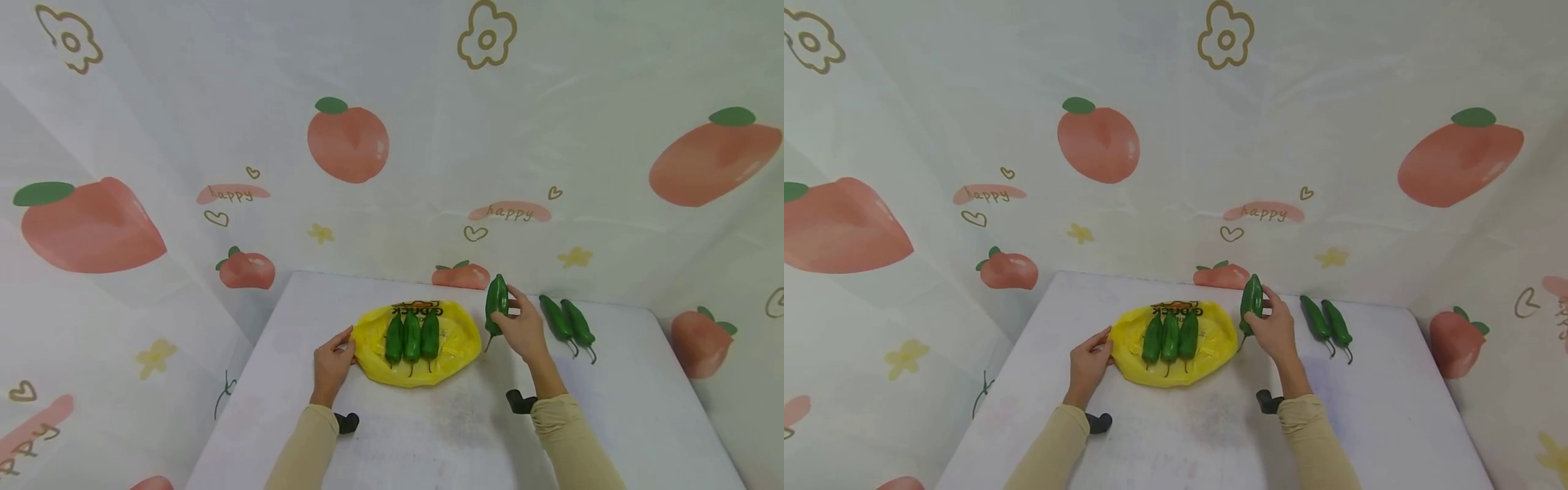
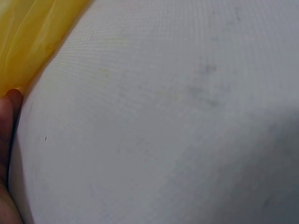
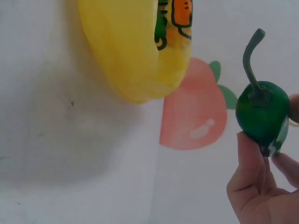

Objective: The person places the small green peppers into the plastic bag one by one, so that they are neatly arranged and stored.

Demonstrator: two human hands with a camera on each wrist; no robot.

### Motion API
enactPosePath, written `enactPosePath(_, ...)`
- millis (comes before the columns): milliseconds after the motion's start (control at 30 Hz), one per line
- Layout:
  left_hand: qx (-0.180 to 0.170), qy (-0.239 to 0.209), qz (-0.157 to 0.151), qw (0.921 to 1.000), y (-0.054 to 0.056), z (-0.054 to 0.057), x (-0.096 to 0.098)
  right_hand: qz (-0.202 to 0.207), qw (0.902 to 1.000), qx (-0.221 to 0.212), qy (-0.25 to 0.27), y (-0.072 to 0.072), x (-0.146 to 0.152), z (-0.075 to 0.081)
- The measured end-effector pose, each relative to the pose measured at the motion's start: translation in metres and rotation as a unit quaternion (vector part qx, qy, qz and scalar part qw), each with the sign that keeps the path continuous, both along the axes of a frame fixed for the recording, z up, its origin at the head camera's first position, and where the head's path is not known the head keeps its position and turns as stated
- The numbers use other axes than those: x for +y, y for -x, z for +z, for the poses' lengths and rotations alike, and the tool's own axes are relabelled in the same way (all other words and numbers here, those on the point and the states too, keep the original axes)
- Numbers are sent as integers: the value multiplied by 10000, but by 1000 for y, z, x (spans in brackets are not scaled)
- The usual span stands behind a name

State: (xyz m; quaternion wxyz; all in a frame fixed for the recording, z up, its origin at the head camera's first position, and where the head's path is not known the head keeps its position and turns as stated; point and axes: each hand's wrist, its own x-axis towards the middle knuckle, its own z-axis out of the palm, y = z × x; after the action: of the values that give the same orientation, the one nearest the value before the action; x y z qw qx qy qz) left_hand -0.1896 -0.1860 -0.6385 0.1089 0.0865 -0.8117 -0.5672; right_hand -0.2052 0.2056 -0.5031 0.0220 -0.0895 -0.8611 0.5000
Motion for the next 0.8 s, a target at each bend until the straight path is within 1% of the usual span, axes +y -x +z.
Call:
enactPosePath(233,-11,43,-17,10000,1,0,-1,201,9998,-70,-25,-1,-11,-1)
enactPosePath(467,-10,-17,-23,10000,0,1,-1,465,9986,-208,120,-1,-21,-1)
enactPosePath(667,14,-105,-18,9999,-1,3,1,608,9976,-157,309,-2,-29,-1)
enactPosePath(800,65,-45,19,10000,-2,5,2,689,9969,-82,383,-2,-37,0)
